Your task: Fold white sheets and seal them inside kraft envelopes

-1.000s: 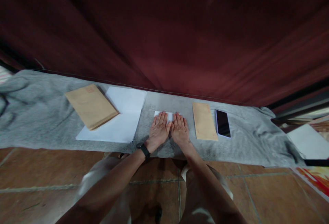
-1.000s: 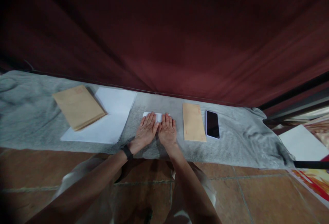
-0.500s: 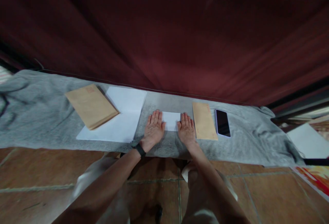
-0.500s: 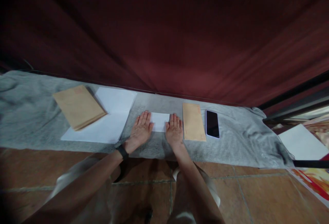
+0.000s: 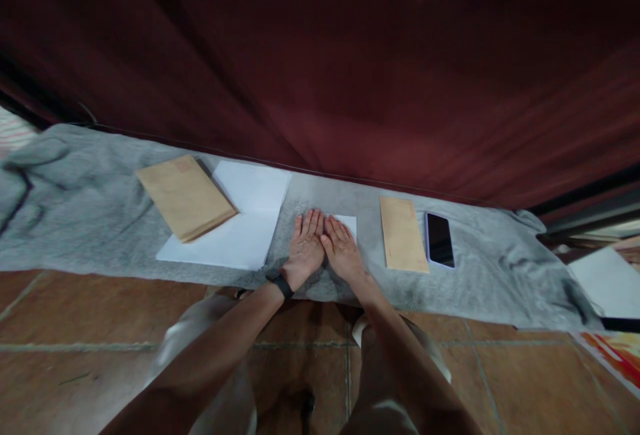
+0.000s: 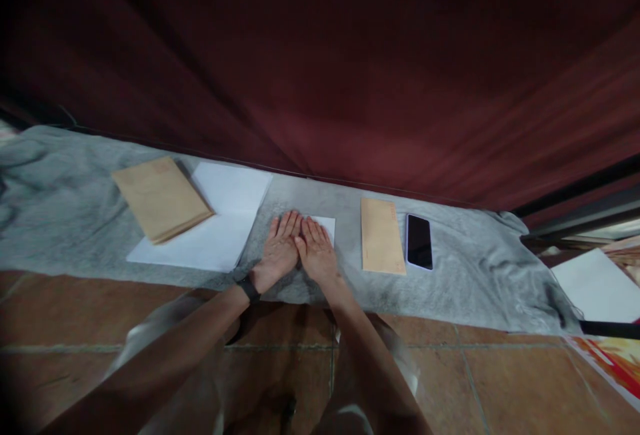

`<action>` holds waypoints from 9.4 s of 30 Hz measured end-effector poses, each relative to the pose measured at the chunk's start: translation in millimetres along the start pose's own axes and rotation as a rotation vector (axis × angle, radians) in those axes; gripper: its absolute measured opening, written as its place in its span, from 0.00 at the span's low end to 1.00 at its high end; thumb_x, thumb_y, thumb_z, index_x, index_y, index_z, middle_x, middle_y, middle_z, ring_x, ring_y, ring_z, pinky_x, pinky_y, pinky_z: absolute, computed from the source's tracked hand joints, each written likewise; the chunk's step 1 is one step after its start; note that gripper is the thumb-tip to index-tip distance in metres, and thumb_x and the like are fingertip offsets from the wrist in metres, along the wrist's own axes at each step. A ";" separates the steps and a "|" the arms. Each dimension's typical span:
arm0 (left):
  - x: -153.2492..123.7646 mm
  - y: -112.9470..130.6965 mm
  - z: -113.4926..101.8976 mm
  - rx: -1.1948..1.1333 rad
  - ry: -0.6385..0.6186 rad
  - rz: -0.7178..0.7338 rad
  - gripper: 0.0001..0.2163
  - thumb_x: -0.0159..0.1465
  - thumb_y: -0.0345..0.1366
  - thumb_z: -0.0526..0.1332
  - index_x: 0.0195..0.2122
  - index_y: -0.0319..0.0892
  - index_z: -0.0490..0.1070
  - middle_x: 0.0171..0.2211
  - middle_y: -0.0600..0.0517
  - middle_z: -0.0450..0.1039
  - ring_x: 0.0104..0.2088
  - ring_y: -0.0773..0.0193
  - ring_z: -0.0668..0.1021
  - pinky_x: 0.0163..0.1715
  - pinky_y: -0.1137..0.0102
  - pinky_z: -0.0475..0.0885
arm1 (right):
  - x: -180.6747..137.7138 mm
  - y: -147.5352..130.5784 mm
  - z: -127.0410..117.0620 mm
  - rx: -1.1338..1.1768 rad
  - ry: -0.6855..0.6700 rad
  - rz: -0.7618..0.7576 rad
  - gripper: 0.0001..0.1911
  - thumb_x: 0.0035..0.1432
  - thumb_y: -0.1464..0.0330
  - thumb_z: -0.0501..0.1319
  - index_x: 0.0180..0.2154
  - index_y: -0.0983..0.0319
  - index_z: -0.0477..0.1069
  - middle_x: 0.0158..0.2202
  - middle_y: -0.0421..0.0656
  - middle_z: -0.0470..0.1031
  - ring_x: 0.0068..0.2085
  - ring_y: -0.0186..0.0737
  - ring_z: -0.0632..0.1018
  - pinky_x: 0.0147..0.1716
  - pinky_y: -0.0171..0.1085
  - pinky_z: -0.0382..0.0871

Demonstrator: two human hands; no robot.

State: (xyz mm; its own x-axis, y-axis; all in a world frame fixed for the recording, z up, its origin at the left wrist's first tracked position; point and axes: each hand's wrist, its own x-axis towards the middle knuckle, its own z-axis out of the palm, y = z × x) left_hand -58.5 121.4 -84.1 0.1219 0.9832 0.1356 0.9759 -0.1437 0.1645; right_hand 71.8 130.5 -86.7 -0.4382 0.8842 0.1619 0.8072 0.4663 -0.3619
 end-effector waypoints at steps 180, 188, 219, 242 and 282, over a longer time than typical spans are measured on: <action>-20.4 8.1 -1.6 -0.086 0.053 0.103 0.29 0.73 0.41 0.47 0.70 0.25 0.53 0.71 0.32 0.52 0.73 0.49 0.50 0.72 0.50 0.45 | -30.1 26.3 -10.2 -0.114 0.176 0.099 0.29 0.74 0.64 0.44 0.70 0.70 0.55 0.72 0.54 0.55 0.72 0.50 0.56 0.68 0.52 0.55; -19.4 9.7 -5.9 0.036 -0.027 0.167 0.27 0.72 0.35 0.48 0.70 0.28 0.56 0.71 0.35 0.53 0.73 0.50 0.52 0.72 0.50 0.44 | -30.4 20.0 1.0 -0.148 0.069 0.000 0.27 0.75 0.63 0.44 0.69 0.67 0.57 0.72 0.51 0.56 0.72 0.45 0.57 0.70 0.49 0.50; -23.7 24.9 -12.7 0.205 -0.049 0.301 0.24 0.71 0.29 0.46 0.66 0.23 0.61 0.68 0.33 0.60 0.70 0.49 0.61 0.73 0.53 0.48 | -31.6 35.8 2.1 -0.119 0.016 -0.019 0.30 0.75 0.60 0.38 0.71 0.66 0.54 0.73 0.52 0.53 0.73 0.44 0.54 0.70 0.51 0.49; -24.1 25.8 -14.3 0.166 -0.079 0.288 0.24 0.73 0.30 0.46 0.66 0.24 0.61 0.68 0.32 0.60 0.70 0.49 0.61 0.73 0.52 0.47 | -27.5 44.1 -14.1 -0.102 0.096 -0.005 0.29 0.74 0.62 0.42 0.69 0.66 0.57 0.71 0.53 0.57 0.72 0.47 0.58 0.69 0.53 0.53; -21.2 -9.2 -4.2 0.093 0.020 0.125 0.30 0.74 0.45 0.44 0.71 0.30 0.54 0.71 0.36 0.53 0.72 0.51 0.56 0.70 0.53 0.51 | -39.7 58.8 -14.3 -0.204 0.073 0.158 0.31 0.73 0.59 0.46 0.70 0.68 0.56 0.71 0.54 0.56 0.69 0.52 0.64 0.67 0.52 0.55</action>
State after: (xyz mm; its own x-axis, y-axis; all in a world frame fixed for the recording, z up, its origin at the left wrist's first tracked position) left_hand -70.8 101.4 -84.4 0.2406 0.9557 0.1694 0.9660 -0.2527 0.0537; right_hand 142.3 123.2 -101.3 -0.2769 0.9426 0.1867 0.9296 0.3120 -0.1962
